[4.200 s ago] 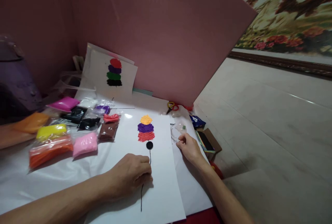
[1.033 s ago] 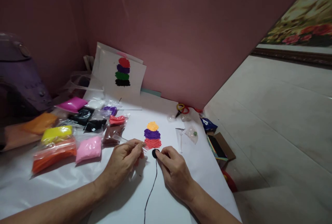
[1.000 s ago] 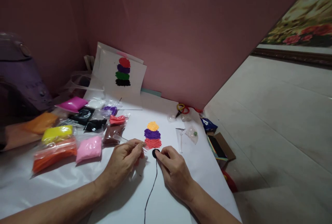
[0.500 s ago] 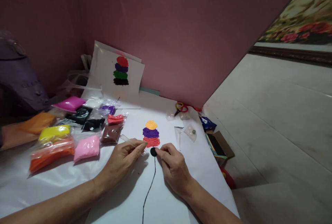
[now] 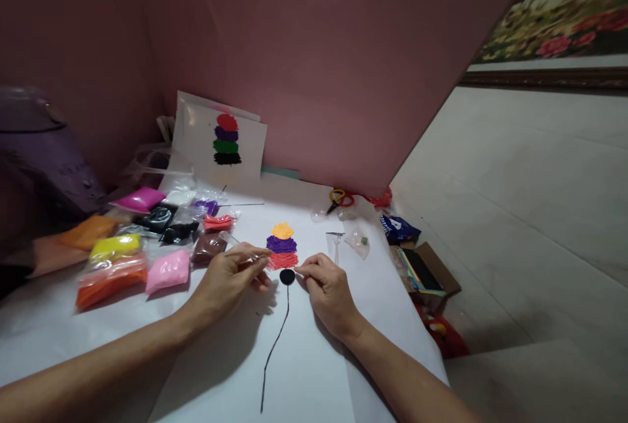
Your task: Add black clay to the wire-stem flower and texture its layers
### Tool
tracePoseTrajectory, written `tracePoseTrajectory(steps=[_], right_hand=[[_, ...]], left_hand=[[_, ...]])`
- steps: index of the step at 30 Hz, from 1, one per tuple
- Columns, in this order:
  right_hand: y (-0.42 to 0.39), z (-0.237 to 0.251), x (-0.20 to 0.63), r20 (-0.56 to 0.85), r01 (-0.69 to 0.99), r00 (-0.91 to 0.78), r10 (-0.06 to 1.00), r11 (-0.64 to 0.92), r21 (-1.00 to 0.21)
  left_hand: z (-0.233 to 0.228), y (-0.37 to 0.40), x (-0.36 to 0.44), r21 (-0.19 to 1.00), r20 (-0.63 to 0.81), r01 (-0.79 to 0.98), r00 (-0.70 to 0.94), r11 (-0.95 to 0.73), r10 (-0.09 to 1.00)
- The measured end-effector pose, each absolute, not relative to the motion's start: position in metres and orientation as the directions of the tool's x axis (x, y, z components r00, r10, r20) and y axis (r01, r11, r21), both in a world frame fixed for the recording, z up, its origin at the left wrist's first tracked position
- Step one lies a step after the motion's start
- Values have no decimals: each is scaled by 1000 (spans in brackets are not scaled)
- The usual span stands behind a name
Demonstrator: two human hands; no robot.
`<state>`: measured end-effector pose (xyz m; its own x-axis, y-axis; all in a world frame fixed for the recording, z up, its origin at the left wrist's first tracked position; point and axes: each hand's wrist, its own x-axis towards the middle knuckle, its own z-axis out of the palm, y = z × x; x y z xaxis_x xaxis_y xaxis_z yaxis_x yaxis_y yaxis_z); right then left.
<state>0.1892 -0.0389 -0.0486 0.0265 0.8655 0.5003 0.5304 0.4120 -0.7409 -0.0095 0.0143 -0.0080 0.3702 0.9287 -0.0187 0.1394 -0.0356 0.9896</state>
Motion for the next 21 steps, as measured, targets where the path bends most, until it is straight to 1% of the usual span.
tracePoseTrajectory(steps=[3,8,10,16,21], right_hand=[[-39,-48,189,500,529,17,866,417,-739],[-40,-49,190,491,532,-2,871,417,-737],[-40,-48,190,486,537,-6,874,413,-735],[-39,-47,190,486,546,-16,874,415,-728],[-38,-48,191,495,551,-26,868,426,-718]], left_hand=[[3,16,-11,978,-18,201,356,-58,934],[15,23,-13,942,100,262,374,-209,922],[20,24,-12,933,127,270,371,-238,920],[15,24,2,963,-16,255,382,-88,924],[-5,28,12,949,7,288,393,-130,920]])
